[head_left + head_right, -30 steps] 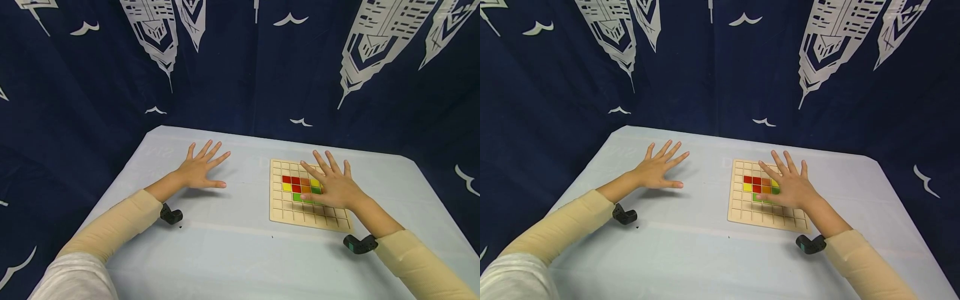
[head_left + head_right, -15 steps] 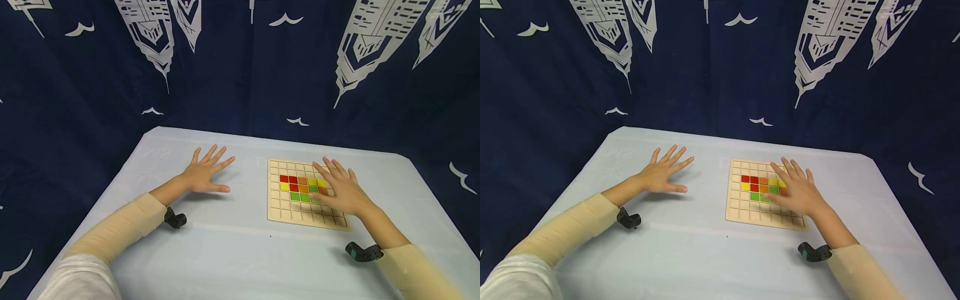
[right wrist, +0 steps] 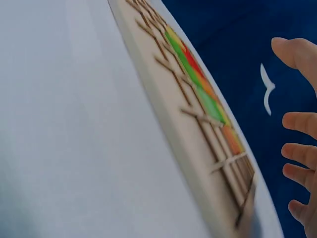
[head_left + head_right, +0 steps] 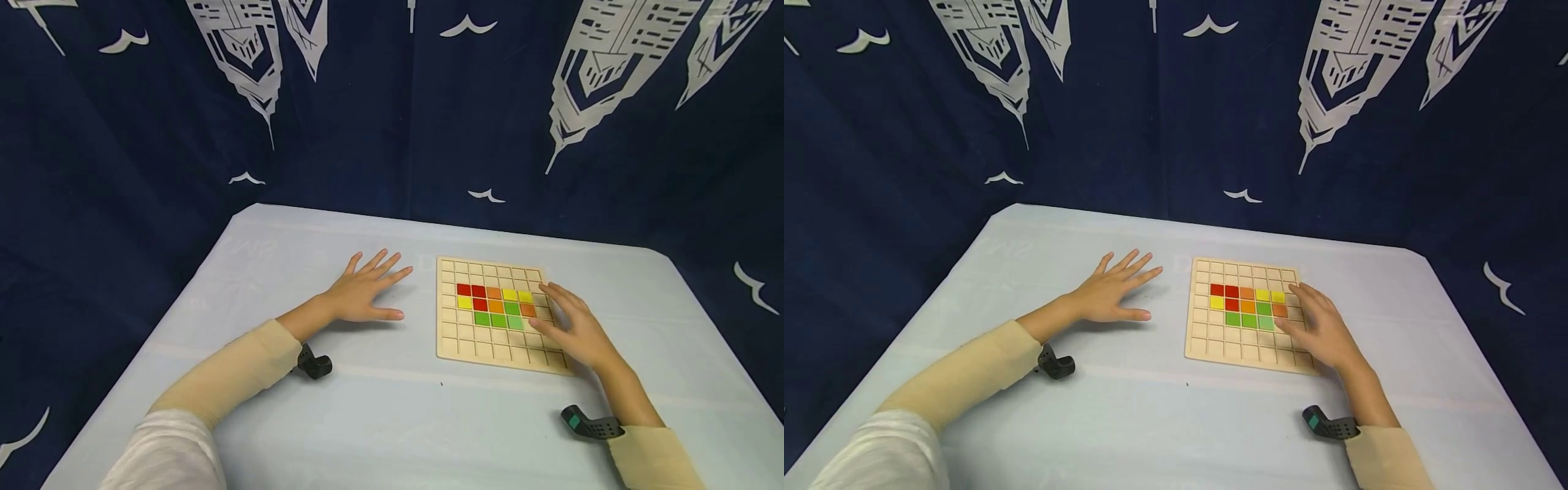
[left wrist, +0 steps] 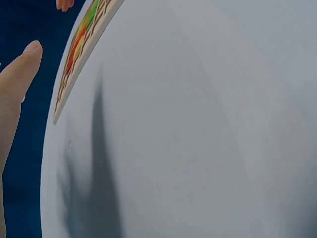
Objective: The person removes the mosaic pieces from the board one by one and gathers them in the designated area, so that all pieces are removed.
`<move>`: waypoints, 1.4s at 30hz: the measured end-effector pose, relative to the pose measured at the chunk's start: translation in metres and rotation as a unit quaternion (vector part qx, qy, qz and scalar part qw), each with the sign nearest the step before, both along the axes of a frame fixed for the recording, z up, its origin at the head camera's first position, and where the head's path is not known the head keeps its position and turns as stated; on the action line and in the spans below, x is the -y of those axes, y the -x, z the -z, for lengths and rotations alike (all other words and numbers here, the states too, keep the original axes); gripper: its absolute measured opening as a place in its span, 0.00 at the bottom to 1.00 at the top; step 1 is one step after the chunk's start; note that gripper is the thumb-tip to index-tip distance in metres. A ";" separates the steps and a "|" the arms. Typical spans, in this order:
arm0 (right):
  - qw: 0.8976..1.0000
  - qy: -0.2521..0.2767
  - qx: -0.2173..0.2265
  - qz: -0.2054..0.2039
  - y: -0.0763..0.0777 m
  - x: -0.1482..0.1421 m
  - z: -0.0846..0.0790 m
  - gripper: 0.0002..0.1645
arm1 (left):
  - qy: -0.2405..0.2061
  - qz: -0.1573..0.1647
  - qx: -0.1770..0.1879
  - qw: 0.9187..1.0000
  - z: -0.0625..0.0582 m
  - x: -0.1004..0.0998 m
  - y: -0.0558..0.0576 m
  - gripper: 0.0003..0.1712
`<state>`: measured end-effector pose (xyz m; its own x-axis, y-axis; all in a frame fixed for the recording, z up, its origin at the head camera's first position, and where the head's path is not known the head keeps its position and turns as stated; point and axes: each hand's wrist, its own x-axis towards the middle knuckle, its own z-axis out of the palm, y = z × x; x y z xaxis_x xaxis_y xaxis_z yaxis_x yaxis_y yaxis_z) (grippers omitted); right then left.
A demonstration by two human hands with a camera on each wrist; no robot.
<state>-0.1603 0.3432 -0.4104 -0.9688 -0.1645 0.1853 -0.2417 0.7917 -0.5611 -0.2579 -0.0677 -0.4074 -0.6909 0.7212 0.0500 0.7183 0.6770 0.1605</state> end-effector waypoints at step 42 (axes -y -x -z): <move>0.998 0.020 0.013 0.065 0.004 -0.021 0.041 0.38 | -0.140 0.017 0.049 0.989 0.031 -0.129 0.027 0.30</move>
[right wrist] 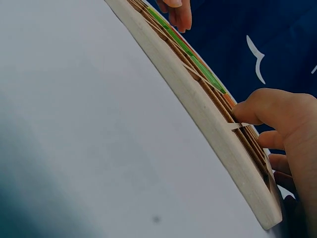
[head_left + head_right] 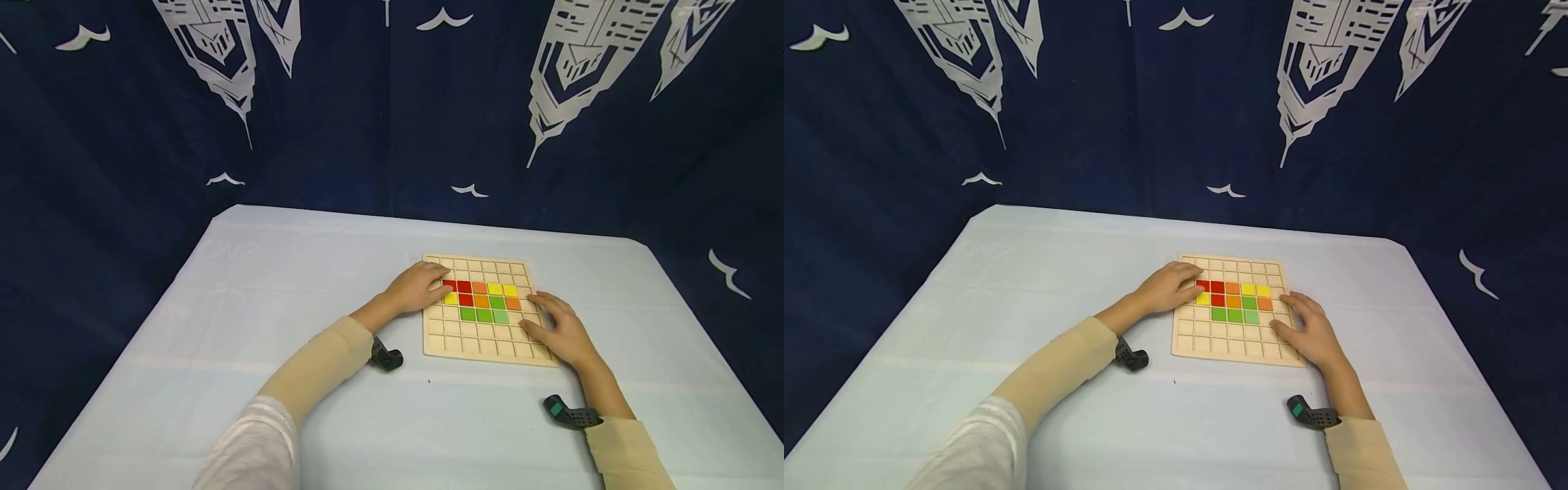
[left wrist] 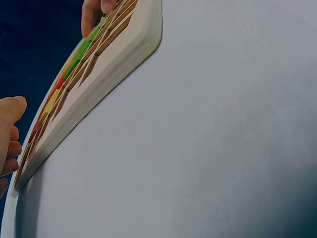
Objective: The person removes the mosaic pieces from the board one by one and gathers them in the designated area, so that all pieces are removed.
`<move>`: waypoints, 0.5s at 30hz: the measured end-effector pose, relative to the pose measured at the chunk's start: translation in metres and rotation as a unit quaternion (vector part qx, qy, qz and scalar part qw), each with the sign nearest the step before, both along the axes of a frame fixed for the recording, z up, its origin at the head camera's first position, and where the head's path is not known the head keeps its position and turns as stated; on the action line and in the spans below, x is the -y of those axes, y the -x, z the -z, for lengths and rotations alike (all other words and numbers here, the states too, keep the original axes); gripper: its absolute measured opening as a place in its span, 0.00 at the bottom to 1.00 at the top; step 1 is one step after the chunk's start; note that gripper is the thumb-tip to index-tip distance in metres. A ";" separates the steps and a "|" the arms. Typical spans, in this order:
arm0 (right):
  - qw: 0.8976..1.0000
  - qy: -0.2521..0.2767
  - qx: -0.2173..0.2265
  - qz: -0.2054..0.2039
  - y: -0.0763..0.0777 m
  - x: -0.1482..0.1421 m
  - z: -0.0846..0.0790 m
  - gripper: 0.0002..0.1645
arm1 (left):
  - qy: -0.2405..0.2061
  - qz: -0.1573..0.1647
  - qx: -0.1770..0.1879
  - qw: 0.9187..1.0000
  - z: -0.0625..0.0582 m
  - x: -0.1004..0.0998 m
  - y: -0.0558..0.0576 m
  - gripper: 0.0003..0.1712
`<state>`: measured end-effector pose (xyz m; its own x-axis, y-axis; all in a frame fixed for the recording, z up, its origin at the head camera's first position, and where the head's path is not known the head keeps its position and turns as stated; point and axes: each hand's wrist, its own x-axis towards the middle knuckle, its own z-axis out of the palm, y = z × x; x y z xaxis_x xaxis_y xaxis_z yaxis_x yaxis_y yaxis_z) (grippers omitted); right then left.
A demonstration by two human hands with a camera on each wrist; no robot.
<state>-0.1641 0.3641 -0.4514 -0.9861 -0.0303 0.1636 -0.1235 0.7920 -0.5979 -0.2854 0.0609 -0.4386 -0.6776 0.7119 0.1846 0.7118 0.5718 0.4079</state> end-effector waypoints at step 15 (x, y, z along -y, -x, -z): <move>1.000 0.004 0.009 0.007 -0.002 0.001 -0.004 0.39 | 0.010 -0.008 -0.059 0.998 0.000 -0.012 0.003 0.19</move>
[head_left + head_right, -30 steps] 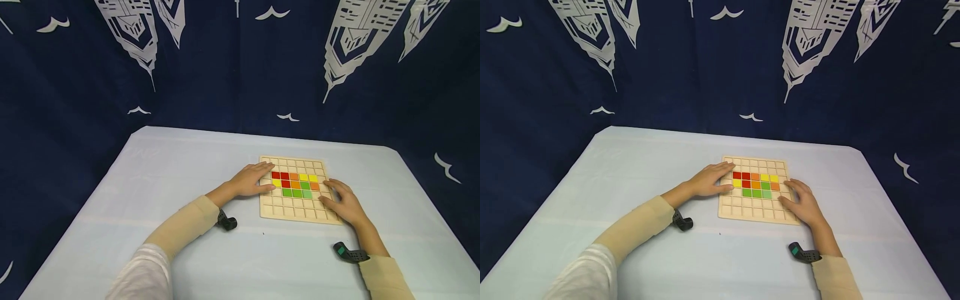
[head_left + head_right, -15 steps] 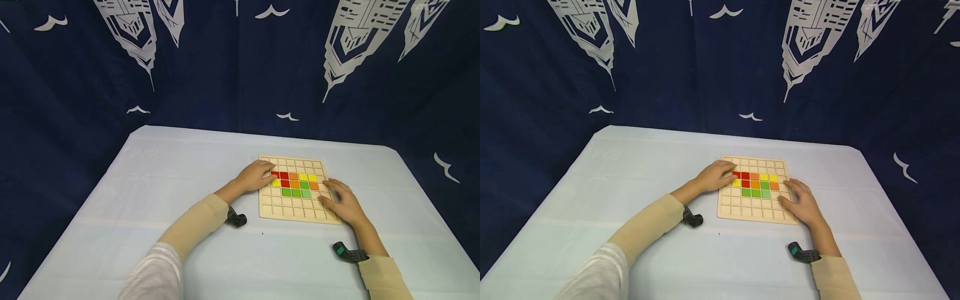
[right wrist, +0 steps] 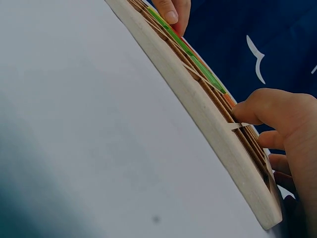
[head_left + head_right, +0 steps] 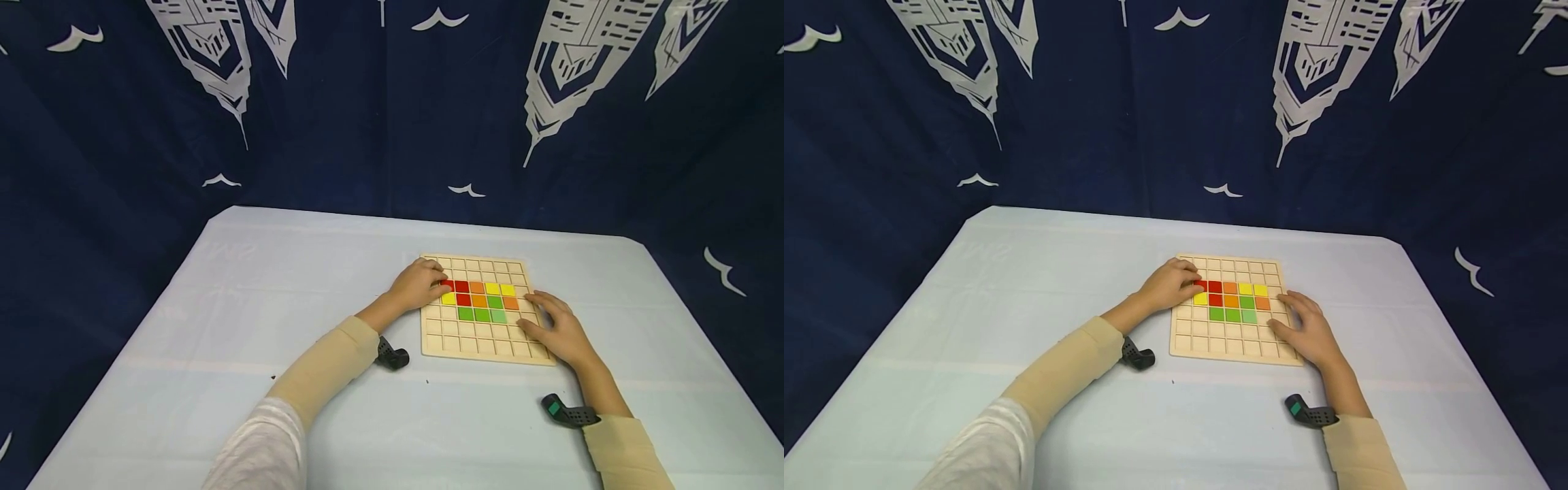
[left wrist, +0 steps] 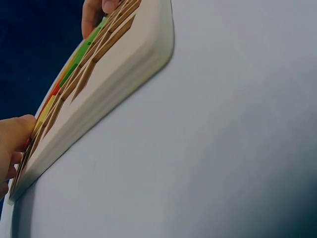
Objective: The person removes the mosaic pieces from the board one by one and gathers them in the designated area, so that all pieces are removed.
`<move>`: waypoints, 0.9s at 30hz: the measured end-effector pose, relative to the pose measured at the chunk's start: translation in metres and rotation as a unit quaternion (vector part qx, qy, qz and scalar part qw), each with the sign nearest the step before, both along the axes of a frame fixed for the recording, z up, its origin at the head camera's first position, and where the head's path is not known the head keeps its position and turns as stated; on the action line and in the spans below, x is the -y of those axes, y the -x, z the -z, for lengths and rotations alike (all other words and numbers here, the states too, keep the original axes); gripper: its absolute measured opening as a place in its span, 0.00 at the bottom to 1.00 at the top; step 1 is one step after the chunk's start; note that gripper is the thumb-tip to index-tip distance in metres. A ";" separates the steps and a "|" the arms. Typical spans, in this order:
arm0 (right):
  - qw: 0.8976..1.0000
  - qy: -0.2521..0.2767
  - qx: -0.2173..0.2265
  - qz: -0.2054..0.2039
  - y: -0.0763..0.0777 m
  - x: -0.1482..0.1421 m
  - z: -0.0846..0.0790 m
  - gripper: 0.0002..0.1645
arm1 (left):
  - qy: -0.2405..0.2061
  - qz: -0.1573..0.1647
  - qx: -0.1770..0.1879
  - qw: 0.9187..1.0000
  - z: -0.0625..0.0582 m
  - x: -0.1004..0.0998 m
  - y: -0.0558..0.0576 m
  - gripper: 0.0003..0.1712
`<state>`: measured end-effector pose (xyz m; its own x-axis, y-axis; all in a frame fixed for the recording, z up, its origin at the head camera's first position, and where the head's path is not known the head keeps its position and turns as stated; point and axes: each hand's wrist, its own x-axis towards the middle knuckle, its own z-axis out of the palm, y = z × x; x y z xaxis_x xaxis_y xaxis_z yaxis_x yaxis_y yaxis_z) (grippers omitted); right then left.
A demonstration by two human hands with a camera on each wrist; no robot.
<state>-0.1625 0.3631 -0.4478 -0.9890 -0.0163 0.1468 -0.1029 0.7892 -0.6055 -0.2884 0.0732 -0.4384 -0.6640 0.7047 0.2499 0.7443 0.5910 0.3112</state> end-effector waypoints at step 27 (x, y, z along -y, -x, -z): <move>1.000 0.000 -0.008 -0.001 0.002 -0.002 0.004 0.37 | 0.027 -0.033 0.015 0.999 -0.014 -0.011 0.001 0.14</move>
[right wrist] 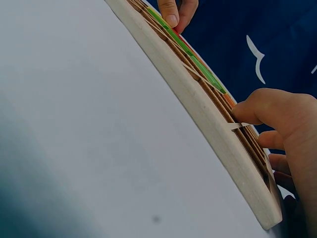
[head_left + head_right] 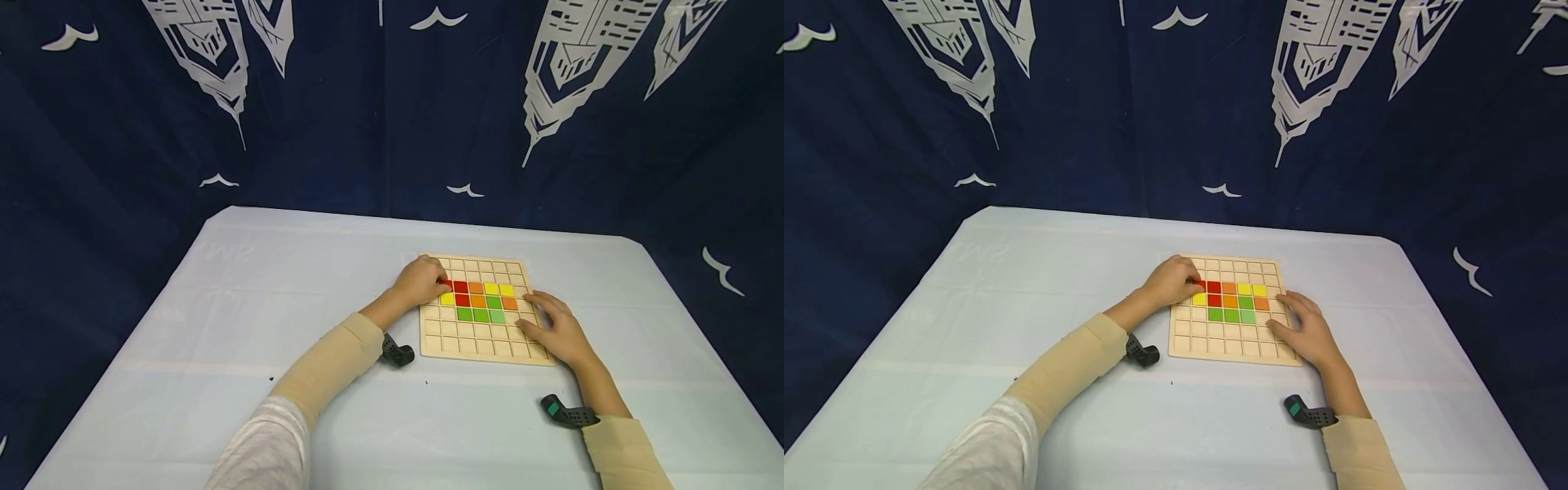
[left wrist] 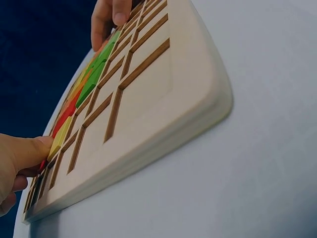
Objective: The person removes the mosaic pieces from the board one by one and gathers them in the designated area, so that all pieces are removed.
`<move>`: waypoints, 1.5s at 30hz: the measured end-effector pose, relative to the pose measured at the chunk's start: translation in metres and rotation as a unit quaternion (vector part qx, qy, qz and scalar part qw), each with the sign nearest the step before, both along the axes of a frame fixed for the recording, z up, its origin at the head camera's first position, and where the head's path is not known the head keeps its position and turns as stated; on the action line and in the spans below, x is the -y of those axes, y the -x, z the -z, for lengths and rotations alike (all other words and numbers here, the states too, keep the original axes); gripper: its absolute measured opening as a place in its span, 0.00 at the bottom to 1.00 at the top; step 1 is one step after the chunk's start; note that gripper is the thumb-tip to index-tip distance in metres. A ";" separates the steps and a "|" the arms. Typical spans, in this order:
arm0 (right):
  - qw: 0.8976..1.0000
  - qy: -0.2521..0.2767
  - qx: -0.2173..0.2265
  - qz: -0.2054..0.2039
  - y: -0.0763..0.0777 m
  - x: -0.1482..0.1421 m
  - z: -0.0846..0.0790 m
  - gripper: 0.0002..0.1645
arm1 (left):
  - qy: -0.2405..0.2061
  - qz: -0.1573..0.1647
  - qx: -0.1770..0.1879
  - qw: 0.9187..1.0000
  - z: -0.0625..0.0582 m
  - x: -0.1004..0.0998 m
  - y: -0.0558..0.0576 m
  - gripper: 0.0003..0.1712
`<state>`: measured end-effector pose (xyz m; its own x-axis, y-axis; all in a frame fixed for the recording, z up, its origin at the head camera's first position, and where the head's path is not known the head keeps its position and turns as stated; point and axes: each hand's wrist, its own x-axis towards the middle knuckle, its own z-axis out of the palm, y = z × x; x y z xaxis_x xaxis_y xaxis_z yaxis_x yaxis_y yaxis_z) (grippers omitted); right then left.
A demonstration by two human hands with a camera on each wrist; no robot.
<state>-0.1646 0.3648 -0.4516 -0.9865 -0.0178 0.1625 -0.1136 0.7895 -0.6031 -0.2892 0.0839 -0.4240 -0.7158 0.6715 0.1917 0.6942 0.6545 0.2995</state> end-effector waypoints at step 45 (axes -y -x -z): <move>1.000 -0.001 0.007 0.002 0.000 0.000 -0.001 0.38 | -0.158 -0.031 0.126 0.979 0.007 -0.001 0.003 0.03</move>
